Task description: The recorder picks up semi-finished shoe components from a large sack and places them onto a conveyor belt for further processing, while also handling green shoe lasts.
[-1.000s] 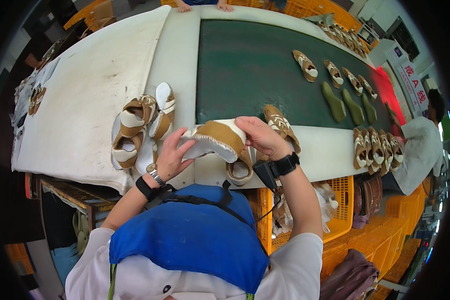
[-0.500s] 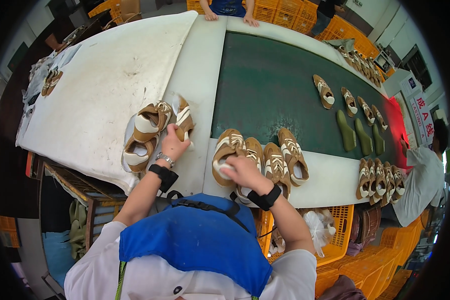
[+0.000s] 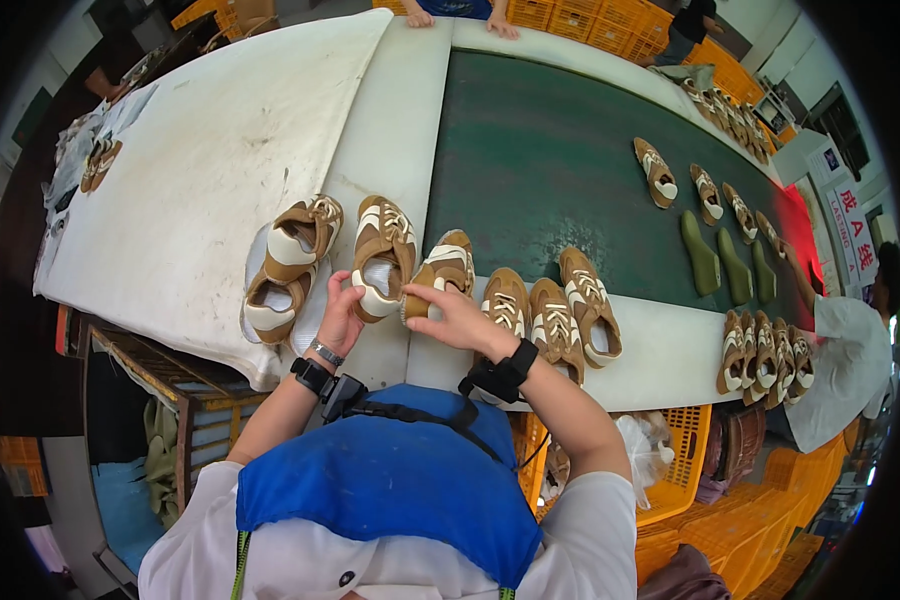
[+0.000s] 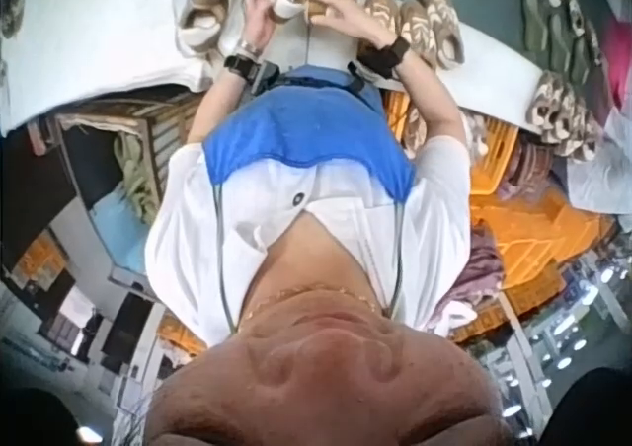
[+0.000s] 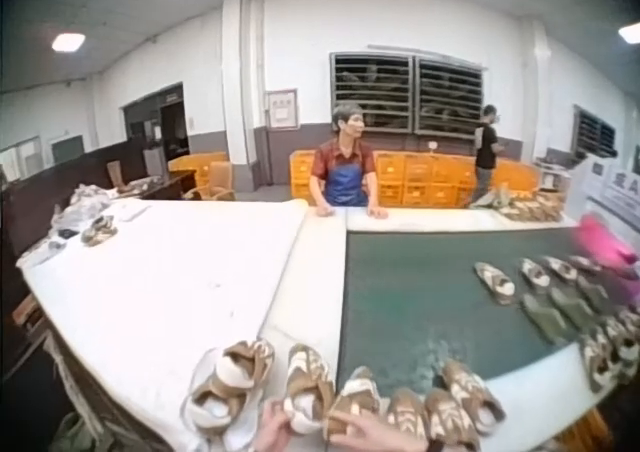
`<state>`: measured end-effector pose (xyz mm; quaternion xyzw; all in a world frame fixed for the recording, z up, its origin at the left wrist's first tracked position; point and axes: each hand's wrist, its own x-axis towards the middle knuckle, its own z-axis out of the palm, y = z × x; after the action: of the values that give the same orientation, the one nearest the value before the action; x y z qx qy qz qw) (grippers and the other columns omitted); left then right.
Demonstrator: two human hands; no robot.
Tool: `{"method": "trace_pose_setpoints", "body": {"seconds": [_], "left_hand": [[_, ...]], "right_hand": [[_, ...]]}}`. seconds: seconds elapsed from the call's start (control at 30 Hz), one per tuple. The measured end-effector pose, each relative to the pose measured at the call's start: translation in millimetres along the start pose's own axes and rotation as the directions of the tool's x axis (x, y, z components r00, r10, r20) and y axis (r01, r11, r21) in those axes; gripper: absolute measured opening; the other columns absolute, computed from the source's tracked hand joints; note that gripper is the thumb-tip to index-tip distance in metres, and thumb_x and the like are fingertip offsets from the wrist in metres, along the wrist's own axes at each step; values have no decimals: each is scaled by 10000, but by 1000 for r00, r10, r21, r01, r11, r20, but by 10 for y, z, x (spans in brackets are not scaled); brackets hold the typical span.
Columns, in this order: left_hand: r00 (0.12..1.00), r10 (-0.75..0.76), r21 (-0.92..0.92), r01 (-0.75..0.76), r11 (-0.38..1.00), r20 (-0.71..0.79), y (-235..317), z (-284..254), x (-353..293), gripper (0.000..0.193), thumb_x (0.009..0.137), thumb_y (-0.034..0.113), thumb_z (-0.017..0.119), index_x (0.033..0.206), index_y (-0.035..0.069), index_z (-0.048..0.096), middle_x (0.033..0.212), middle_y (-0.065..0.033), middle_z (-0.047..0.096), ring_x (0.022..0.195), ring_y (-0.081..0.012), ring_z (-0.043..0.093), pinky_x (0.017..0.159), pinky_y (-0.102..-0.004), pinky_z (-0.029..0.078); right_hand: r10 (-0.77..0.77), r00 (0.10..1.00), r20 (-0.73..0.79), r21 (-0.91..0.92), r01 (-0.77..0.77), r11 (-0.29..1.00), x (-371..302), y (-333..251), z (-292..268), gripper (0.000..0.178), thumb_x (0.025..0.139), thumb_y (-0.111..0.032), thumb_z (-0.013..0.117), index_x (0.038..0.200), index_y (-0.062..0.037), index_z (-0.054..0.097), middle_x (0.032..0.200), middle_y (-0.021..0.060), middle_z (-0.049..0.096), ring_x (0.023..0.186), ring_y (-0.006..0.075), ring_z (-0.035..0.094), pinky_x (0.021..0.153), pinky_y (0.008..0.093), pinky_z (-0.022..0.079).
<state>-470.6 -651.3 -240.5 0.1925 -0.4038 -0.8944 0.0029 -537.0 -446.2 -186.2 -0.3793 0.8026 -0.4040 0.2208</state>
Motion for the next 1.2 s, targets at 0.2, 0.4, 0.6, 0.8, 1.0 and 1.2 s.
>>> {"method": "trace_pose_setpoints", "body": {"seconds": [0.2, 0.4, 0.6, 0.8, 1.0, 1.2], "left_hand": [[965, 216, 199, -244, 949, 151, -8, 207, -40, 497, 775, 54, 567, 1162, 89, 258, 1101, -109, 497, 957, -170, 499, 817, -278, 425], [977, 207, 252, -211, 944, 42, 149, 178, -36, 518, 785, 90, 511, 1232, 99, 251, 1118, -107, 460, 971, -200, 490, 837, -323, 432], [943, 222, 891, -311, 332, 247, 612, 394, -143, 522, 755, 82, 618, 1211, 14, 373, 1203, -158, 452, 1127, -285, 435, 949, -376, 338], [713, 494, 867, -432, -250, 498, 1344, 237, -98, 565, 675, 80, 642, 1195, 6, 436, 1285, -213, 376, 1189, -403, 342, 1000, -467, 272], [819, 399, 904, -316, -287, 412, 1307, 16, 127, 645, 599, 111, 735, 1178, 77, 452, 1281, -237, 351, 1159, -443, 355, 956, -481, 323], [806, 489, 943, -292, -161, 333, 1287, -76, 45, 535, 573, 19, 737, 1036, 40, 469, 1238, -252, 379, 1106, -432, 405, 906, -437, 385]], "right_hand": [[273, 958, 86, -423, -213, 881, 117, -237, -113, 489, 732, -52, 557, 1200, -185, 510, 875, 180, 592, 789, 310, 585, 669, 387, 457], [-185, 983, -16, 287, 181, 941, 282, 190, 183, 487, 733, -228, 659, 1135, 1, 505, 1060, 181, 581, 981, 281, 559, 846, 349, 429], [123, 992, -42, 165, -114, 980, 370, 59, -238, 469, 767, -385, 637, 1022, 5, 582, 940, 183, 612, 900, 286, 582, 764, 344, 444], [83, 995, 60, -115, -76, 990, 1273, -39, -769, 467, 720, -403, 646, 1008, -37, 617, 909, 176, 636, 858, 305, 607, 752, 358, 472], [179, 983, -34, -454, -174, 874, 2842, 249, -1167, 541, 760, -427, 614, 1164, -79, 521, 960, 170, 627, 910, 309, 591, 786, 375, 461], [-17, 970, -243, -411, -87, 908, 3350, 618, -835, 421, 748, -246, 614, 1144, -122, 541, 1070, 177, 555, 999, 330, 536, 854, 427, 431]]}}
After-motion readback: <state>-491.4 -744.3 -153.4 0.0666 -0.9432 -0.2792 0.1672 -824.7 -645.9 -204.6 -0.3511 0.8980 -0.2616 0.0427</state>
